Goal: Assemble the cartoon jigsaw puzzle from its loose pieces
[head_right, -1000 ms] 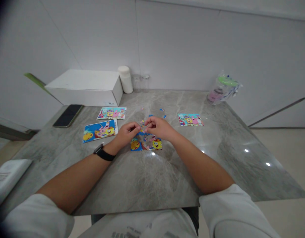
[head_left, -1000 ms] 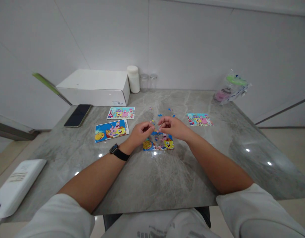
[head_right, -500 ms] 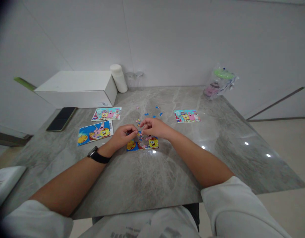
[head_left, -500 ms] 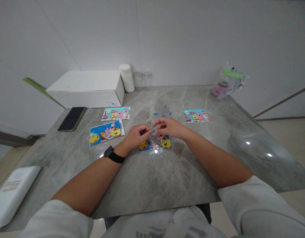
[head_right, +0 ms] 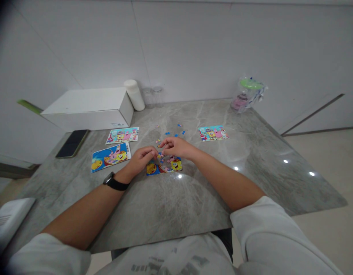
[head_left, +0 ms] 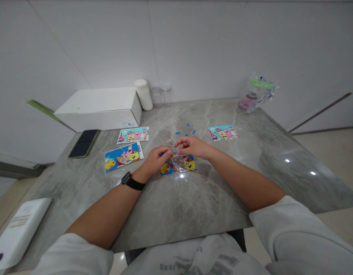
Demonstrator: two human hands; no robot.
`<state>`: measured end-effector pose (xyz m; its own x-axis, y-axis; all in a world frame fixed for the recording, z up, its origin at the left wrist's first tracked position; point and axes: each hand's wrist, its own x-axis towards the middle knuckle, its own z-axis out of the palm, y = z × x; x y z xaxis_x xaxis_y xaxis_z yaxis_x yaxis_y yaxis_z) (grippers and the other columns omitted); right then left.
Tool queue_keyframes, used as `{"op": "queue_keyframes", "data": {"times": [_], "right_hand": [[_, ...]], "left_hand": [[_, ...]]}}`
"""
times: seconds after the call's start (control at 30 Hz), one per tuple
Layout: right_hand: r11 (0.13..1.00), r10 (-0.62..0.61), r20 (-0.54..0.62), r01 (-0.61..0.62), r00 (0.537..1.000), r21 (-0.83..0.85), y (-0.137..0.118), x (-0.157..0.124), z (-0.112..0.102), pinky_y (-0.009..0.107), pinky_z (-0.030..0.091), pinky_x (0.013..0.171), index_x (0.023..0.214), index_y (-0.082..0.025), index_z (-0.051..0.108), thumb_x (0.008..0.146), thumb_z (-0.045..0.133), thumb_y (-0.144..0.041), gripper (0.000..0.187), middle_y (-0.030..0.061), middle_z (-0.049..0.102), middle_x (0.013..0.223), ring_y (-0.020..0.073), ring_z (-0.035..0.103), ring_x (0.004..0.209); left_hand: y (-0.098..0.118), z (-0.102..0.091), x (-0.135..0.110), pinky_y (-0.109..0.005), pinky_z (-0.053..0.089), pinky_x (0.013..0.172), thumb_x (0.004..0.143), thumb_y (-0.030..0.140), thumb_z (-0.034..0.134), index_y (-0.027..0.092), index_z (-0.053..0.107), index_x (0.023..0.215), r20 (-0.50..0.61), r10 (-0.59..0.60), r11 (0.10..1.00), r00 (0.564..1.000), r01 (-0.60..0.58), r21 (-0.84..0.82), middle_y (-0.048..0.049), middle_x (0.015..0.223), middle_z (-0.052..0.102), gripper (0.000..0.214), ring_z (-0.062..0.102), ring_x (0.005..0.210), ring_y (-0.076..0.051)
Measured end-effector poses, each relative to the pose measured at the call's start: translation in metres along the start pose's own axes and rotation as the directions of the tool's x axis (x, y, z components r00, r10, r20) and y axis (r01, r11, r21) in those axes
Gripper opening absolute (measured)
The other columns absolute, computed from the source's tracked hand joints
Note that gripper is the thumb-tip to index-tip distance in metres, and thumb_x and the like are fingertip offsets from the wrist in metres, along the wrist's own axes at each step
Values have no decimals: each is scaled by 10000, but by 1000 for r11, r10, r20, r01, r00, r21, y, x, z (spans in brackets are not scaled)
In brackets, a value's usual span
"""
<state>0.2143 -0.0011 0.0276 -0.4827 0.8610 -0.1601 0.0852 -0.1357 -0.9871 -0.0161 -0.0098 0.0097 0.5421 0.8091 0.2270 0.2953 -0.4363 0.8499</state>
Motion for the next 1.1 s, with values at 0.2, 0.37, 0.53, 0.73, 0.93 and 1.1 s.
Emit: {"op": "queue_keyframes", "data": {"times": [0.2, 0.37, 0.53, 0.73, 0.93, 1.1], "right_hand": [[1000, 4, -12, -4, 1000, -27, 2, 1, -1, 208, 509, 573, 962, -187, 679, 672, 845, -229, 336, -35, 732, 719, 105, 647, 603], [998, -17, -26, 15, 1000, -59, 2, 2, -2, 200, 497, 556, 980, -181, 680, 708, 846, -262, 329, -39, 696, 718, 101, 617, 614], [998, -10, -4, 10, 1000, -60, 5, 4, -4, 206, 510, 589, 919, -177, 687, 682, 878, -251, 313, -30, 696, 746, 105, 630, 655], [997, -5, 8, 6, 1000, -75, 3, 4, -6, 200, 523, 620, 874, -176, 698, 662, 886, -237, 290, -25, 724, 763, 102, 650, 677], [997, 35, 73, -29, 997, -76, 1, 2, -6, 214, 533, 625, 893, -170, 704, 679, 881, -254, 290, -20, 735, 749, 108, 658, 664], [996, 41, 59, -36, 997, -86, 1, 2, -7, 217, 535, 646, 882, -173, 708, 683, 881, -248, 274, -19, 743, 758, 110, 669, 682]], "left_hand": [[0, 2, -1, -256, 433, 689, 927, 371, 604, 159, 661, 776, 3, 0, 999, 1000, 0, 49, -10, 735, 647, 266, 566, 708, -142], [-1, 4, -1, -250, 430, 675, 918, 365, 610, 160, 658, 769, -33, -29, 998, 999, 31, 61, -6, 726, 640, 257, 557, 702, -138], [2, 4, -1, -248, 431, 664, 926, 375, 618, 161, 666, 771, -47, -33, 997, 998, 37, 71, -3, 719, 644, 268, 559, 691, -136], [1, 5, -1, -258, 433, 681, 941, 360, 619, 162, 686, 745, 33, 53, 992, 998, -56, 115, -10, 713, 671, 286, 579, 676, -131], [1, 5, 0, -294, 469, 799, 996, 320, 536, 177, 709, 771, 118, 173, 975, 978, -187, 122, -26, 745, 722, 319, 640, 740, -152], [2, 4, 0, -291, 462, 740, 1032, 387, 487, 171, 676, 729, 110, 155, 974, 982, -171, 147, -33, 706, 676, 417, 614, 709, -154]]}}
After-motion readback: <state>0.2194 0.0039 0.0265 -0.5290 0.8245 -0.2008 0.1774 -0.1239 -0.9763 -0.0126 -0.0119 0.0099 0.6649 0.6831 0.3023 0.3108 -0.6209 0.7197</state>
